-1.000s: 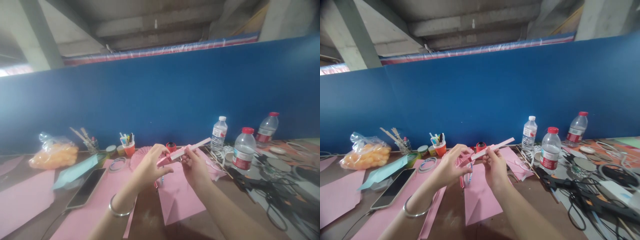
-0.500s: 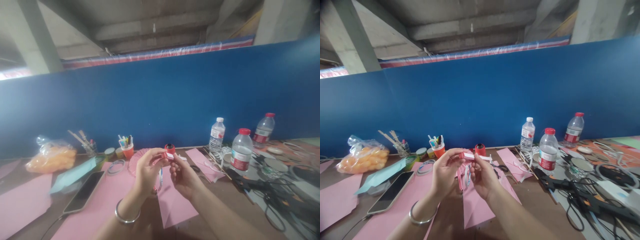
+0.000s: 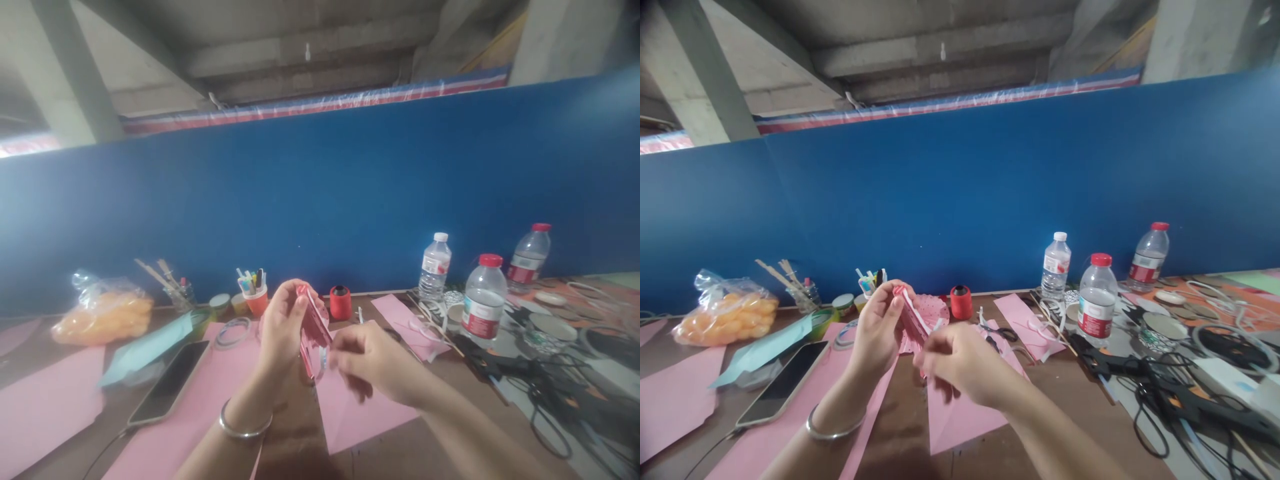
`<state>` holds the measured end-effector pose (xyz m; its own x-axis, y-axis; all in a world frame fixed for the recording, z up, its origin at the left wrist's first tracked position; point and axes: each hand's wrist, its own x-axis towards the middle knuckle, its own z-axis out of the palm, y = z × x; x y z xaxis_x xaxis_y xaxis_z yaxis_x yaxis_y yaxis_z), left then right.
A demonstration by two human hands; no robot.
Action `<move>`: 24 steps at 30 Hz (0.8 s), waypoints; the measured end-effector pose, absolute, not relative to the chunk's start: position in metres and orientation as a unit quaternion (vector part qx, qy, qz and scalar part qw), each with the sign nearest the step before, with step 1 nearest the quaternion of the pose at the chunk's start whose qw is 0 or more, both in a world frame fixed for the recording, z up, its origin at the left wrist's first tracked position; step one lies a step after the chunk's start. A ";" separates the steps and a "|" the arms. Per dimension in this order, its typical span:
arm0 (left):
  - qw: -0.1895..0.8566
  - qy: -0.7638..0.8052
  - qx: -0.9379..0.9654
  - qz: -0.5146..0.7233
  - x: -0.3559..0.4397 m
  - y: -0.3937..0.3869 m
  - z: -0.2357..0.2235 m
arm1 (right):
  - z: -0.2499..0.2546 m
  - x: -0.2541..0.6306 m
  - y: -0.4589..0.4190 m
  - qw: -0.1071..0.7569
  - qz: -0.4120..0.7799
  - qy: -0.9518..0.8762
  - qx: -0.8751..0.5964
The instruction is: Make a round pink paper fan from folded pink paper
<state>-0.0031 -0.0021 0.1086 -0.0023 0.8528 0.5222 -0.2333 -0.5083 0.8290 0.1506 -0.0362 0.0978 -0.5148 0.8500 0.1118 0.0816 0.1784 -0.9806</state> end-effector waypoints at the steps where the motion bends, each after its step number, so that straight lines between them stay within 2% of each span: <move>1: 0.429 0.270 0.578 0.639 -0.001 -0.003 0.108 | 0.099 0.150 -0.037 0.435 0.464 -0.681 -0.363; 3: 0.454 0.268 0.597 0.605 0.003 -0.006 0.105 | 0.099 0.148 -0.037 0.555 0.305 -0.671 -0.386; 6: 0.449 0.268 0.625 0.579 0.011 -0.010 0.101 | 0.095 0.144 -0.034 0.612 0.177 -0.666 -0.389; 11: 0.343 0.323 0.623 0.625 0.019 -0.013 0.101 | 0.092 0.143 -0.032 0.615 0.131 -0.673 -0.389; 13: 0.335 0.337 0.618 0.626 0.021 -0.013 0.101 | 0.093 0.143 -0.032 0.616 0.117 -0.675 -0.389; 24: 0.489 0.250 0.580 0.602 0.020 -0.018 0.097 | 0.089 0.146 -0.023 0.638 0.000 -0.698 -0.324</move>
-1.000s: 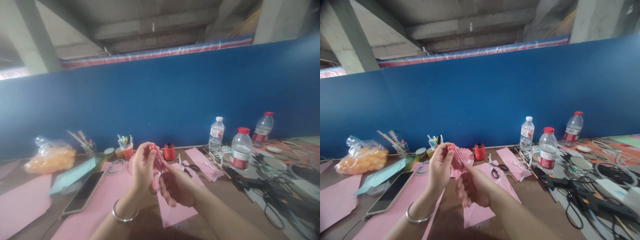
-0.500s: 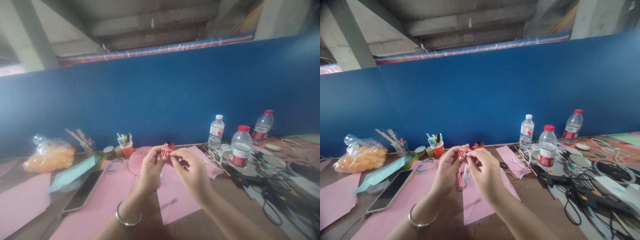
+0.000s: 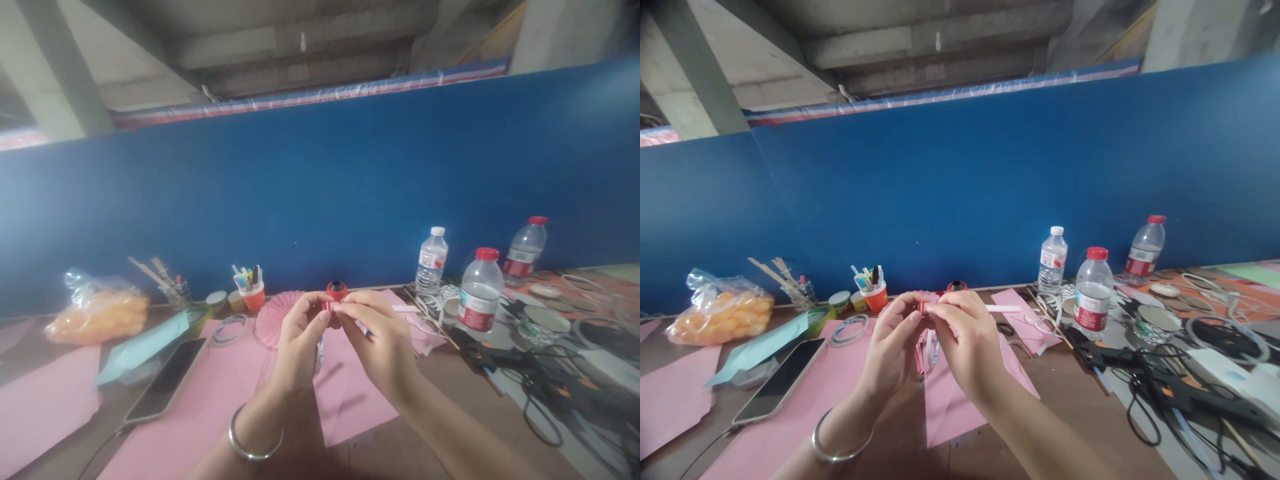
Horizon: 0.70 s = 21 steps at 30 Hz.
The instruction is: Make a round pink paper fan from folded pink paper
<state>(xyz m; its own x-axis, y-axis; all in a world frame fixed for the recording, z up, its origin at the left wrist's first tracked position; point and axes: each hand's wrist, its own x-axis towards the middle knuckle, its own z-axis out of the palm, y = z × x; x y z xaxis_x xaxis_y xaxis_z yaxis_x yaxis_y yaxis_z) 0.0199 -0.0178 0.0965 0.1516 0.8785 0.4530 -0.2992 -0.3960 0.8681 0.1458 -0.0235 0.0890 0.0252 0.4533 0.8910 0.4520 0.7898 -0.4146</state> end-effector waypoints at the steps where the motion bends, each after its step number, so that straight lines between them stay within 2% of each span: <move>1: 0.492 0.250 0.579 0.601 0.019 -0.018 0.097 | 0.089 0.146 -0.023 0.639 -0.004 -0.699 -0.321; 8: 0.472 0.281 0.585 0.596 0.016 -0.014 0.096 | 0.087 0.146 -0.022 0.639 -0.018 -0.704 -0.310; 15: 0.408 0.326 0.603 0.603 0.016 -0.016 0.100 | 0.085 0.147 -0.023 0.621 -0.066 -0.717 -0.311; 21: 0.339 0.356 0.641 0.590 0.018 -0.020 0.106 | 0.088 0.146 -0.028 0.618 -0.047 -0.706 -0.342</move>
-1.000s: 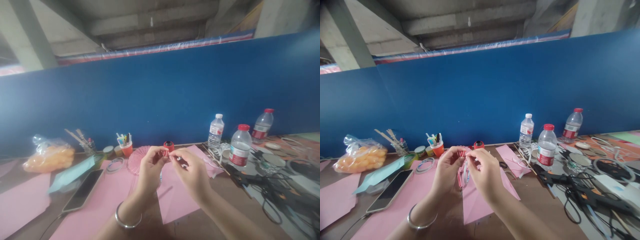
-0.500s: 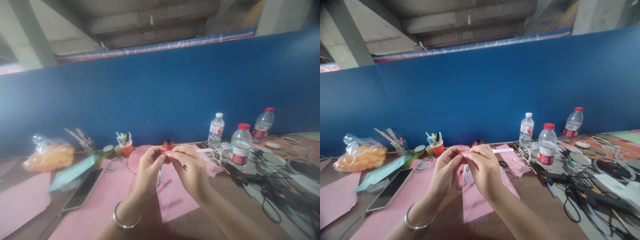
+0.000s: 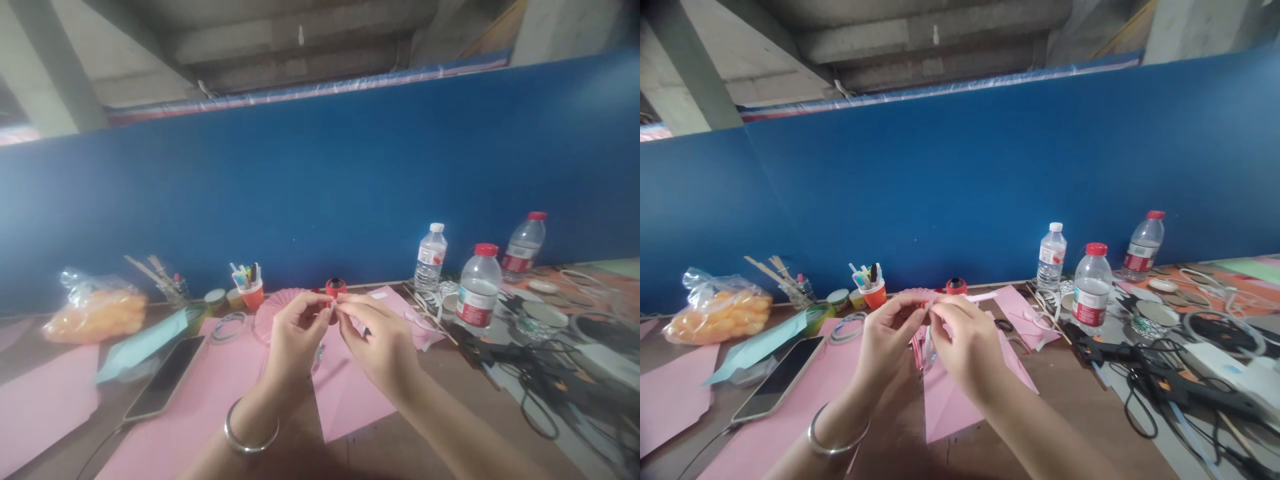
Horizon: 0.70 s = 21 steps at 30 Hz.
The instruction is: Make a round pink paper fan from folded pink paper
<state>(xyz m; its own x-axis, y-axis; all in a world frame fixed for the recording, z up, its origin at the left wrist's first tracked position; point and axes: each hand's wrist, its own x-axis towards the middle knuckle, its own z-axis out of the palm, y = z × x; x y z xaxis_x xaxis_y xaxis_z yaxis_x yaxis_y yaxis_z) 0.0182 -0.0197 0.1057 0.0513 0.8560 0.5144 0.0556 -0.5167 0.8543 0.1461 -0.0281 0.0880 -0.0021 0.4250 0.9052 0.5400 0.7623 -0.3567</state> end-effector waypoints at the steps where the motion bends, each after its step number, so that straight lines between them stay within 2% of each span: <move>1: 0.341 0.349 0.646 0.587 0.018 -0.020 0.105 | 0.089 0.146 -0.028 0.620 -0.040 -0.702 -0.348; 7: 0.360 0.328 0.656 0.577 0.016 -0.020 0.103 | 0.091 0.149 -0.026 0.629 -0.021 -0.692 -0.353; 21: 0.328 0.328 0.674 0.575 0.015 -0.018 0.101 | 0.096 0.154 -0.025 0.611 -0.009 -0.713 -0.344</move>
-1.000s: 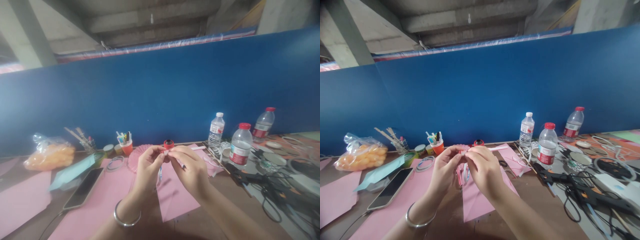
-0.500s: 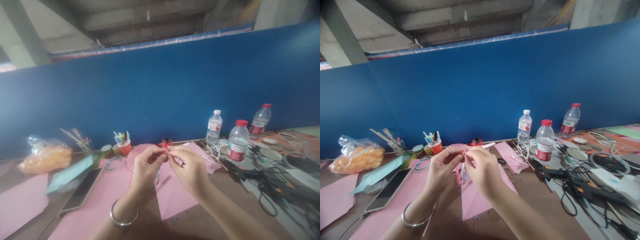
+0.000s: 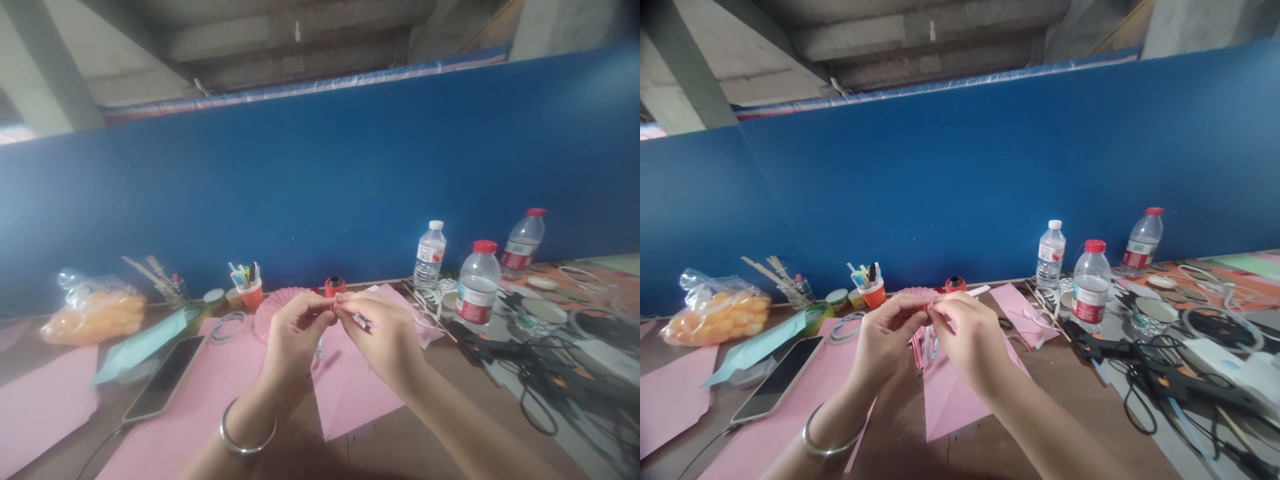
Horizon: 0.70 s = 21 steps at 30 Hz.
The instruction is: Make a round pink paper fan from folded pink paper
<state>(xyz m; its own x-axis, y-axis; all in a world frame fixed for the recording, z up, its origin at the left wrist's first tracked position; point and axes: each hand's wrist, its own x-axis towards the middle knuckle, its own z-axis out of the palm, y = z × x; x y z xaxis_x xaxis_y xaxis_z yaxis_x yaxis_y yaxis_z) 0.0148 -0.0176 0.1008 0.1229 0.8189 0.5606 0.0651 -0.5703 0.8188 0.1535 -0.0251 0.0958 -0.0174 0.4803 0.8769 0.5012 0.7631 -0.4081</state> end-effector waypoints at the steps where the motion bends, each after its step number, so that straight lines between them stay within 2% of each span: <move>1: 0.326 0.331 0.674 0.575 0.015 -0.017 0.101 | 0.096 0.154 -0.025 0.609 -0.006 -0.715 -0.344; 9: 0.310 0.342 0.683 0.566 0.014 -0.018 0.099 | 0.093 0.152 -0.025 0.607 0.009 -0.713 -0.351; 21: 0.358 0.338 0.667 0.559 0.012 -0.015 0.098 | 0.095 0.153 -0.025 0.602 0.020 -0.711 -0.364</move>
